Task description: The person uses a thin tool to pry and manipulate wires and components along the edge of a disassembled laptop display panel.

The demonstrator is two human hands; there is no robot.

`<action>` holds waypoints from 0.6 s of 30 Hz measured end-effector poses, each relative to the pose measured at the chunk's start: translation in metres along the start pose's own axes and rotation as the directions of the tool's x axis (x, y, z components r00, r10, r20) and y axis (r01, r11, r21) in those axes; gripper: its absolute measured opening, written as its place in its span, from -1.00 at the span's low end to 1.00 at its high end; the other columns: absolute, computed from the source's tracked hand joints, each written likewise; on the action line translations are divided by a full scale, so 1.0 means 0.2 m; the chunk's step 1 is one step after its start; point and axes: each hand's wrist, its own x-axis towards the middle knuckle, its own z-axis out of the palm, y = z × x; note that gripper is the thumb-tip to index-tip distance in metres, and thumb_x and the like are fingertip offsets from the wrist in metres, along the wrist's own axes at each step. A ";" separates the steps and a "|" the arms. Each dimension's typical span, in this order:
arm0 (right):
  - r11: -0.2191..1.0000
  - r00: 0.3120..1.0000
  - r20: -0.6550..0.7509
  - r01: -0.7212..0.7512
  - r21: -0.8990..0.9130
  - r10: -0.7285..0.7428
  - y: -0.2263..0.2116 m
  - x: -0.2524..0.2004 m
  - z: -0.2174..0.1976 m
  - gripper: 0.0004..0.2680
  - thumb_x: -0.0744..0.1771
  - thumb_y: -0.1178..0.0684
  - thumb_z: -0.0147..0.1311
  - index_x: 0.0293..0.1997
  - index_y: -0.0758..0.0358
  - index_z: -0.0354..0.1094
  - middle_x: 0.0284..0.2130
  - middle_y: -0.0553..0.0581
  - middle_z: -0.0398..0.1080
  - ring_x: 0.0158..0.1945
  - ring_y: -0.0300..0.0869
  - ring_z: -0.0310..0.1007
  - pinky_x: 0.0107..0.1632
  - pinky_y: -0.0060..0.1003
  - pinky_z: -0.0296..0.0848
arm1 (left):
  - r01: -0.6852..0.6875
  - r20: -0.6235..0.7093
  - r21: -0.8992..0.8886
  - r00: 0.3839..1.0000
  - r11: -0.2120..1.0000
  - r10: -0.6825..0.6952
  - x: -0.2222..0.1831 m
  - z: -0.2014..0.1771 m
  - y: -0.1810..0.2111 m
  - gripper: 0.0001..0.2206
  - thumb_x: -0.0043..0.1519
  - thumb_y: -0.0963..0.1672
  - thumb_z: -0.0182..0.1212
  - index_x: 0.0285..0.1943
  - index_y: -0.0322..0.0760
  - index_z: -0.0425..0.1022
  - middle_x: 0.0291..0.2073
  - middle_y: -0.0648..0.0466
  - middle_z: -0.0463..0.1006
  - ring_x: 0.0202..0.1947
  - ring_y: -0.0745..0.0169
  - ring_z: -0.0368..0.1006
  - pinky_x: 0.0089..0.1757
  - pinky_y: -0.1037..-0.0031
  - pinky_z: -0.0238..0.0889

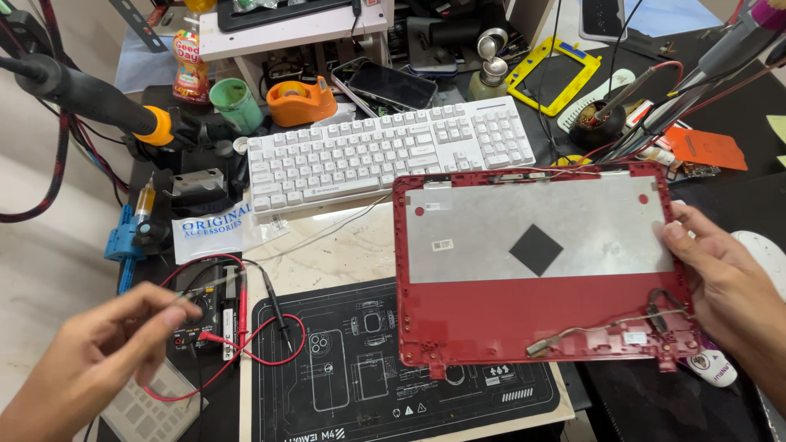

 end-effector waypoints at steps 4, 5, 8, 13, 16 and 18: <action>0.998 0.999 0.021 -0.034 0.057 0.033 0.05 0.01 0.06 -0.69 0.45 0.04 -0.15 0.38 0.24 0.19 -0.08 0.06 0.46 -0.05 -0.35 0.45 0.01 -0.34 0.46 | -0.052 0.361 0.271 0.931 0.961 -0.051 -0.02 0.02 0.05 -0.77 0.30 -0.02 0.23 -0.10 -0.25 0.58 -0.43 0.11 0.52 -0.40 0.31 0.46 -0.36 0.43 0.38; 0.996 0.999 0.033 -0.044 0.072 0.042 0.06 0.00 0.08 -0.70 0.46 0.04 -0.14 0.38 0.24 0.19 -0.10 0.04 0.46 -0.06 -0.36 0.45 0.01 -0.36 0.46 | -0.111 0.452 0.359 0.890 0.927 -0.068 -0.02 0.03 0.07 -0.74 0.29 0.02 0.24 -0.13 -0.23 0.59 -0.40 0.12 0.55 -0.35 0.30 0.49 -0.32 0.43 0.42; 0.991 0.985 0.124 -0.129 0.043 0.123 0.07 -0.02 0.14 -0.70 0.45 0.00 -0.14 0.34 0.24 0.23 -0.21 0.09 0.47 -0.20 -0.31 0.48 -0.11 -0.28 0.52 | -0.221 0.550 0.608 0.810 0.762 -0.205 -0.03 0.14 0.13 -0.62 0.19 0.11 0.21 -0.16 -0.21 0.67 -0.30 0.14 0.60 -0.21 0.29 0.57 -0.18 0.42 0.48; 0.983 0.959 0.244 -0.170 0.071 0.148 0.09 -0.01 0.25 -0.71 0.44 0.01 -0.13 0.32 0.23 0.23 -0.20 0.07 0.49 -0.23 -0.34 0.49 -0.16 -0.36 0.49 | -0.213 0.355 0.689 0.933 0.692 -0.066 -0.06 0.23 0.27 -0.57 0.08 0.15 0.25 -0.08 -0.11 0.68 -0.20 0.14 0.69 -0.08 0.14 0.65 -0.05 0.36 0.45; 0.984 0.945 0.293 -0.170 0.053 0.147 0.09 -0.01 0.32 -0.71 0.42 0.02 -0.13 0.30 0.23 0.23 -0.19 0.09 0.52 -0.22 -0.33 0.51 -0.16 -0.37 0.50 | -0.346 0.330 0.447 0.921 0.825 0.207 -0.01 0.30 0.36 -0.53 0.09 0.13 0.33 0.06 -0.13 0.69 -0.06 0.08 0.69 -0.06 0.14 0.57 -0.08 0.34 0.43; 0.984 0.932 0.333 -0.170 0.061 0.141 0.08 0.01 0.36 -0.71 0.41 0.03 -0.12 0.29 0.24 0.22 -0.18 0.12 0.53 -0.22 -0.31 0.52 -0.17 -0.37 0.50 | -0.482 0.295 0.263 0.865 0.836 0.406 0.04 0.36 0.44 -0.56 0.14 0.07 0.31 0.06 -0.24 0.61 -0.03 0.00 0.65 -0.01 0.10 0.53 -0.03 0.34 0.40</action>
